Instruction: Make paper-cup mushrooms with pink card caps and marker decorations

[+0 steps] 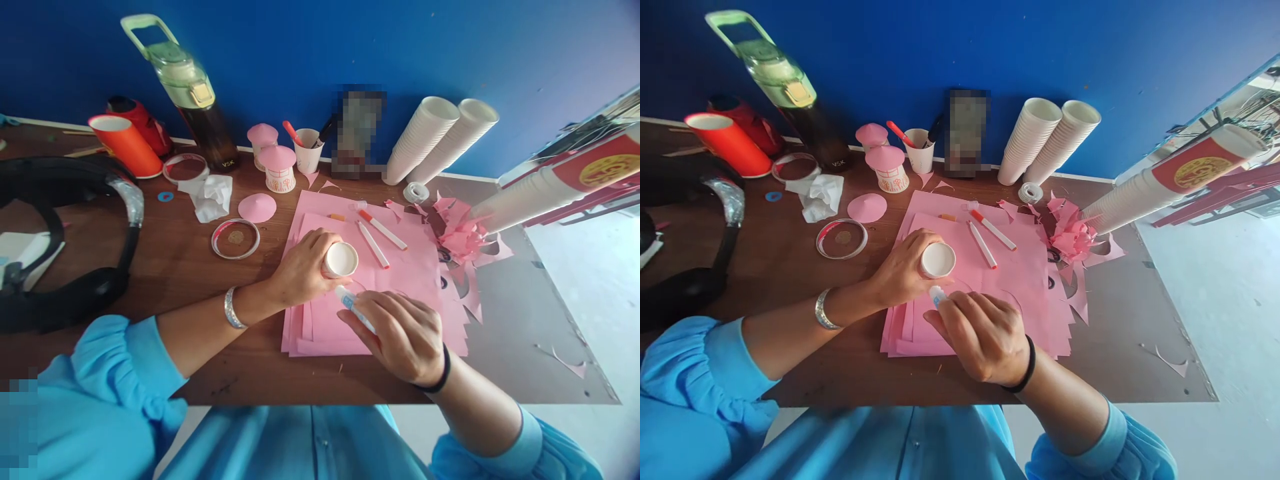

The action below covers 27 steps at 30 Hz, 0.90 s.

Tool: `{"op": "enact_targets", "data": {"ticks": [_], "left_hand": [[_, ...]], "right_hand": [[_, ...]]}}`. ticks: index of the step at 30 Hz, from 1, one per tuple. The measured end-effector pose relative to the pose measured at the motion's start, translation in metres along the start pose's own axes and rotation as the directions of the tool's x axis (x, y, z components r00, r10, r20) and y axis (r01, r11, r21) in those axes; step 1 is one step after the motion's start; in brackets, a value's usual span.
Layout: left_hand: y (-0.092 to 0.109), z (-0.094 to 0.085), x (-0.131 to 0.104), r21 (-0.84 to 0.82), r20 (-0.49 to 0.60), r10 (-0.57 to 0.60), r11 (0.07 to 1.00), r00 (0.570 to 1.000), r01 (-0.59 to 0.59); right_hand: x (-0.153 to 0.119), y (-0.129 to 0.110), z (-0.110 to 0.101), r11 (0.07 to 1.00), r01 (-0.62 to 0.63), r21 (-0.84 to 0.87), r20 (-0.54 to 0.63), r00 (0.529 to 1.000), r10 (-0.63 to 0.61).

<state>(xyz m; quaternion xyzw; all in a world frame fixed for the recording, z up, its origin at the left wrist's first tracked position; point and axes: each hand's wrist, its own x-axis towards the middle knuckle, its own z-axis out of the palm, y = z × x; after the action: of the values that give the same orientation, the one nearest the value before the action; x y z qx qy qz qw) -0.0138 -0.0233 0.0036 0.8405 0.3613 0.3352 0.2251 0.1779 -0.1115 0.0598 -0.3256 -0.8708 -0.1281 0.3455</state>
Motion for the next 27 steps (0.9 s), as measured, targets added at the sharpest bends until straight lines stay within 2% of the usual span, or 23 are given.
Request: {"op": "enact_targets", "data": {"ticks": [6,18,23,27], "left_hand": [[-0.003,0.000,0.000,-0.141,-0.005,0.008,0.990,1.000,-0.009],[-0.005,0.003,0.000,-0.173,-0.016,0.029,0.984,0.999,-0.032],[-0.002,0.000,0.001,-0.208,0.033,0.015,0.978,0.999,-0.008],[0.000,-0.002,0.002,-0.240,0.078,0.019,0.971,0.997,0.001]], "right_hand": [[-0.005,0.019,-0.006,0.972,-0.235,-0.029,-0.086,0.969,0.232],[-0.001,0.020,-0.001,0.978,-0.208,-0.036,0.051,0.977,0.209],[-0.004,0.025,-0.001,0.959,-0.282,0.032,-0.020,0.959,0.282],[-0.004,0.029,0.000,0.954,-0.298,0.041,0.008,0.954,0.298]]}}
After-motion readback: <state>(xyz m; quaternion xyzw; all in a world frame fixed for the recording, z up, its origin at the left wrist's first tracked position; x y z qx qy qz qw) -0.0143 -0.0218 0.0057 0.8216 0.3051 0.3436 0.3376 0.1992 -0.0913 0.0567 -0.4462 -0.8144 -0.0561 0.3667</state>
